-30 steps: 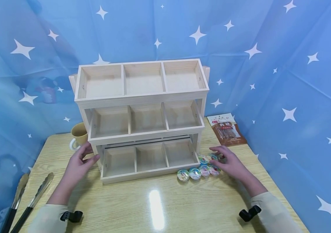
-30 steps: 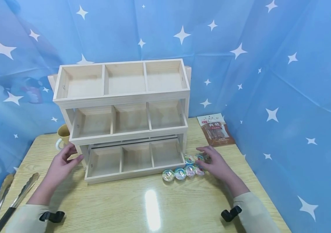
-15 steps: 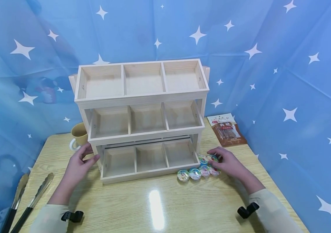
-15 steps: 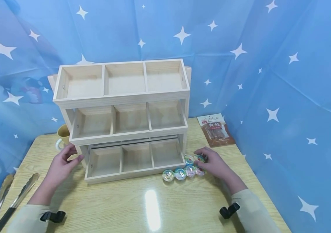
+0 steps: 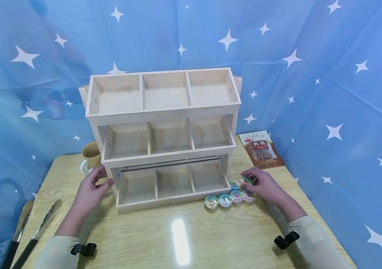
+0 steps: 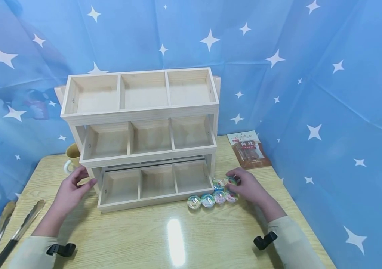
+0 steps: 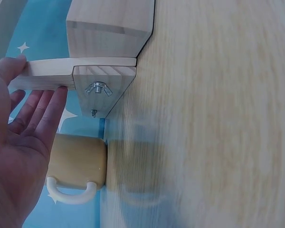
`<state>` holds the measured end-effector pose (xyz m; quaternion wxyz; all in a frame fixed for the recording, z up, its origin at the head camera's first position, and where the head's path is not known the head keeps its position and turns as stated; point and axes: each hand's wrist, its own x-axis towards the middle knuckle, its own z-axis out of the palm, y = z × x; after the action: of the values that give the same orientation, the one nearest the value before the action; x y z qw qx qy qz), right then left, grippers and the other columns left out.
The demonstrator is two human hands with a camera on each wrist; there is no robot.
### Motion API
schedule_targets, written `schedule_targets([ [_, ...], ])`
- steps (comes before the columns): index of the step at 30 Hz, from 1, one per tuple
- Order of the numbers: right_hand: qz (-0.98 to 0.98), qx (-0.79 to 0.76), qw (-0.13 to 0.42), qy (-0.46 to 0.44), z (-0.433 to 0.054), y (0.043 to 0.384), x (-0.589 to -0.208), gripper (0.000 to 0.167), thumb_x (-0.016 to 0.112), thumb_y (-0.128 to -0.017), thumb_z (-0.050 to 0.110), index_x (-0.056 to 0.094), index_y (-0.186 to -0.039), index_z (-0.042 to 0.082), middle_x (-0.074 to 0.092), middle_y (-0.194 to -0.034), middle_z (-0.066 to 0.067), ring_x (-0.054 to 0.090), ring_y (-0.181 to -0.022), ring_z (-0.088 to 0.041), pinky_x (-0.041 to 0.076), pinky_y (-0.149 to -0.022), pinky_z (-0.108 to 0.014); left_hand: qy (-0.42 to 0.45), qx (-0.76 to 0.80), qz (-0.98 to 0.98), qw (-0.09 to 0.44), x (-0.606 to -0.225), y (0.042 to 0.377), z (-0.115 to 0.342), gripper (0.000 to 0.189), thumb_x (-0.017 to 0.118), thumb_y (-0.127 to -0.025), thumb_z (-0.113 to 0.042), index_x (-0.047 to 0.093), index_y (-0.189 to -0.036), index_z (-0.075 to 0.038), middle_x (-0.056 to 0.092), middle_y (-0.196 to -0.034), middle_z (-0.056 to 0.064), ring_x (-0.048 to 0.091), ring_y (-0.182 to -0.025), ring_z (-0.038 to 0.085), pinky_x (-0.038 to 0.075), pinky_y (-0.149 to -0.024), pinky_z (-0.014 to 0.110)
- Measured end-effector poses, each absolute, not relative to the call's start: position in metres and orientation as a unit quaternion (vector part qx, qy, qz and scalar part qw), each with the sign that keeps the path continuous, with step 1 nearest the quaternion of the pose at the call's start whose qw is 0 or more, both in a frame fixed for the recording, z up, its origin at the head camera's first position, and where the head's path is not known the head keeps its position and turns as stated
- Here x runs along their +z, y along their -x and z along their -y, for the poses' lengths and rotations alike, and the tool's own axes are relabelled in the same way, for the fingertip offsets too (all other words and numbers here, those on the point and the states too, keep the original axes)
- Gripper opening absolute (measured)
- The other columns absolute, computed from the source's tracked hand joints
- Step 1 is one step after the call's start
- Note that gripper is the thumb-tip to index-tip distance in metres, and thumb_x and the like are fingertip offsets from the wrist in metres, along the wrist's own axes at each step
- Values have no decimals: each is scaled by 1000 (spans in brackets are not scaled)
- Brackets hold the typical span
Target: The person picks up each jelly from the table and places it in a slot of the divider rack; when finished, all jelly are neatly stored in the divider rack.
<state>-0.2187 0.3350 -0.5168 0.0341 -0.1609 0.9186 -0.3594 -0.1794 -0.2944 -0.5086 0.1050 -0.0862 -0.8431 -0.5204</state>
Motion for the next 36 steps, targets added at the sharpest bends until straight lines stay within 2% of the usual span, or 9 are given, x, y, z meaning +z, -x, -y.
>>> schedule_targets([
  [8,-928,-330,5,175,-337,221,-517,41,89,-98,22,76,-131,1,68,-118,-7,67,-105,-26,62,-85,-39,87,-521,843,105,-508,179,294,55,75,-107,-7,55,-158,-5,66,-143,23,59,-120,-6,55,-90,12],
  [15,-935,-310,9,174,-338,222,-515,48,89,-97,24,75,-135,-1,68,-118,-7,67,-105,-25,62,-85,-38,85,-521,843,101,-507,179,294,56,74,-107,-9,54,-160,-6,66,-144,23,59,-121,-6,55,-90,12],
  [20,-940,-292,3,177,-338,223,-518,48,88,-99,26,74,-136,-1,69,-119,-7,68,-105,-25,61,-88,-44,84,-521,844,99,-506,179,294,56,74,-107,-9,54,-160,-6,66,-144,23,59,-121,-6,55,-90,12],
  [26,-943,-285,-15,174,-334,222,-520,47,87,-99,22,73,-137,-2,69,-120,-10,69,-108,-30,61,-92,-54,82,-521,844,98,-508,179,296,56,75,-107,-10,54,-159,-5,65,-144,22,59,-121,-5,55,-90,12],
  [31,-942,-290,-41,166,-332,219,-522,49,85,-98,16,70,-142,-2,70,-130,-17,72,-111,-37,61,-94,-61,84,-525,841,99,-511,180,297,56,75,-107,-8,54,-159,-5,65,-145,22,59,-121,-4,56,-90,13],
  [36,-935,-304,-70,169,-330,216,-521,49,85,-98,13,69,-143,-2,69,-135,-19,72,-112,-40,60,-93,-63,81,-532,837,104,-511,181,296,55,75,-106,-5,55,-156,-3,65,-141,22,60,-119,-3,57,-90,15],
])
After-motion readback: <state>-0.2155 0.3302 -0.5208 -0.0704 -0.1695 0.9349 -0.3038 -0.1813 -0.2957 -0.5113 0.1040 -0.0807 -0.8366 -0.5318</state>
